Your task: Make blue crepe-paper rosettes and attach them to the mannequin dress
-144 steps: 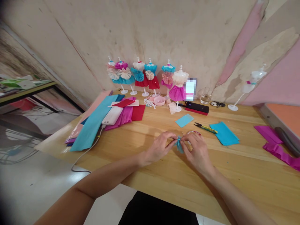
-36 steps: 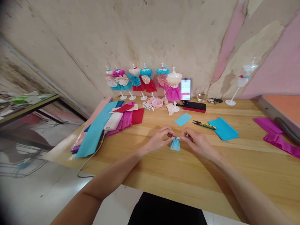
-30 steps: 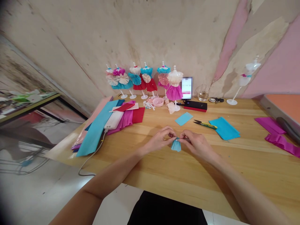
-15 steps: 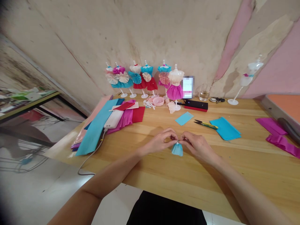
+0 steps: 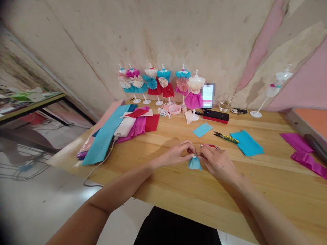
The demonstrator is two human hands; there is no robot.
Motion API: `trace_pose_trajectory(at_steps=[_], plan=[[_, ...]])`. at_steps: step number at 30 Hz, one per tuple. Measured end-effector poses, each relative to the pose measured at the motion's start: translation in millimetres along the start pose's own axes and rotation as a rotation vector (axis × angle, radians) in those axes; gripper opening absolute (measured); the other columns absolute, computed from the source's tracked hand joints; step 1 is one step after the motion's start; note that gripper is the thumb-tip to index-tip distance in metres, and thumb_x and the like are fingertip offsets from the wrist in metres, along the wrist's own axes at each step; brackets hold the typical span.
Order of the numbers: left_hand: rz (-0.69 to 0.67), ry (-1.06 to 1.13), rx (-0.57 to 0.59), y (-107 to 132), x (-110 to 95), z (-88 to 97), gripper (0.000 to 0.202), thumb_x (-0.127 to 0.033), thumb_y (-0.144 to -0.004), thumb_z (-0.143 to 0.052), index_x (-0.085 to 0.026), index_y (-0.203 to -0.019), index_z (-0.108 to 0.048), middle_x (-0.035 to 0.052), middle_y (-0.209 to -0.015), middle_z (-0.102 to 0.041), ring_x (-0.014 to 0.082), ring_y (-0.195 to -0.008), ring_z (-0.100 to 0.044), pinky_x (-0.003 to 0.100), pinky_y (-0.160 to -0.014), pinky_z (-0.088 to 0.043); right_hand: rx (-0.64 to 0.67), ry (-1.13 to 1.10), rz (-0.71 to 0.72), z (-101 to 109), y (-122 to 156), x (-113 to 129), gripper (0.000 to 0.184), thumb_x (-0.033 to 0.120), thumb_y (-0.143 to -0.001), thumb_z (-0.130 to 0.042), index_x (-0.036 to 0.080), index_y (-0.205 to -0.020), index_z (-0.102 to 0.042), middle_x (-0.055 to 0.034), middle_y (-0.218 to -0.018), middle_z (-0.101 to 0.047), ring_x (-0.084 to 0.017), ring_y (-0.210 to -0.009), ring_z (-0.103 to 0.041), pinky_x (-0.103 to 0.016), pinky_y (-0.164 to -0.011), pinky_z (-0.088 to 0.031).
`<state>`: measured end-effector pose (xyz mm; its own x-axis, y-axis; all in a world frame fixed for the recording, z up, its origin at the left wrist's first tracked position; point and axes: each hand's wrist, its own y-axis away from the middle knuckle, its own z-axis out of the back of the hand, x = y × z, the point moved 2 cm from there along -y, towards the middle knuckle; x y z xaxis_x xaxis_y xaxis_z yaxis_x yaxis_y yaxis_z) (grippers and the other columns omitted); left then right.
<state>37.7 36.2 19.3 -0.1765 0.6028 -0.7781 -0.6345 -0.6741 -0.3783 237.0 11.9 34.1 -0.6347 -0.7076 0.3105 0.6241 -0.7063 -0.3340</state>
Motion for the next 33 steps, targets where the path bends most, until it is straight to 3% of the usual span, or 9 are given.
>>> trace_pose_trajectory(at_steps=[7, 11, 17, 22, 27, 33], plan=[[0.019, -0.006, 0.002, 0, -1, 2.7, 0.019, -0.031, -0.092, -0.054, -0.015, -0.096, -0.063, 0.0063, -0.096, -0.061, 0.0141, -0.089, -0.058, 0.027, -0.082, -0.047, 0.004, -0.188, -0.121, -2, -2, -5, 0.016, 0.038, -0.096, -0.047, 0.025, -0.093, -0.055, -0.0011, -0.082, -0.067, -0.013, -0.060, -0.055, -0.027, -0.059, -0.040], [0.040, -0.001, -0.004, 1, -3, 3.1, 0.021, -0.034, -0.093, -0.054, -0.016, -0.094, -0.064, 0.0057, -0.094, -0.063, 0.0137, -0.088, -0.059, 0.026, -0.081, -0.047, -0.009, -0.266, -0.190, -4, -3, -5, 0.019, 0.042, -0.094, -0.050, 0.025, -0.092, -0.057, -0.0010, -0.081, -0.068, -0.015, -0.065, -0.060, -0.027, -0.060, -0.043], [0.034, 0.038, -0.074, 1, -7, 4.6, 0.024, -0.033, -0.095, -0.048, -0.017, -0.099, -0.066, 0.0066, -0.098, -0.065, 0.0146, -0.094, -0.060, 0.027, -0.086, -0.047, -0.136, -0.288, -0.231, -9, 0, -6, 0.019, 0.041, -0.094, -0.050, 0.024, -0.097, -0.056, -0.0037, -0.086, -0.070, -0.018, -0.073, -0.067, -0.028, -0.062, -0.049], [0.023, 0.086, -0.100, 0, -10, 6.6, 0.026, -0.039, -0.087, -0.063, -0.016, -0.098, -0.067, 0.0062, -0.094, -0.063, 0.0142, -0.086, -0.060, 0.027, -0.081, -0.049, -0.167, -0.250, -0.222, -9, 2, -4, 0.016, 0.039, -0.094, -0.051, 0.024, -0.097, -0.055, -0.0030, -0.086, -0.070, -0.018, -0.074, -0.067, -0.029, -0.063, -0.048], [0.015, 0.033, -0.067, 0, -10, 8.1, 0.022, -0.034, -0.093, -0.053, -0.016, -0.096, -0.066, 0.0057, -0.093, -0.063, 0.0134, -0.087, -0.059, 0.025, -0.080, -0.047, -0.150, -0.218, -0.195, -8, 1, -1, 0.014, 0.038, -0.095, -0.051, 0.025, -0.097, -0.055, -0.0022, -0.088, -0.070, -0.017, -0.074, -0.065, -0.028, -0.064, -0.046], [0.020, -0.003, 0.029, -1, -9, 8.9, 0.022, -0.034, -0.095, -0.050, -0.016, -0.092, -0.063, 0.0057, -0.094, -0.060, 0.0141, -0.090, -0.057, 0.026, -0.082, -0.045, -0.063, -0.193, -0.043, 0, -1, 1, 0.013, 0.033, -0.096, -0.048, 0.025, -0.097, -0.059, -0.0015, -0.086, -0.068, -0.014, -0.069, -0.061, -0.027, -0.064, -0.043]])
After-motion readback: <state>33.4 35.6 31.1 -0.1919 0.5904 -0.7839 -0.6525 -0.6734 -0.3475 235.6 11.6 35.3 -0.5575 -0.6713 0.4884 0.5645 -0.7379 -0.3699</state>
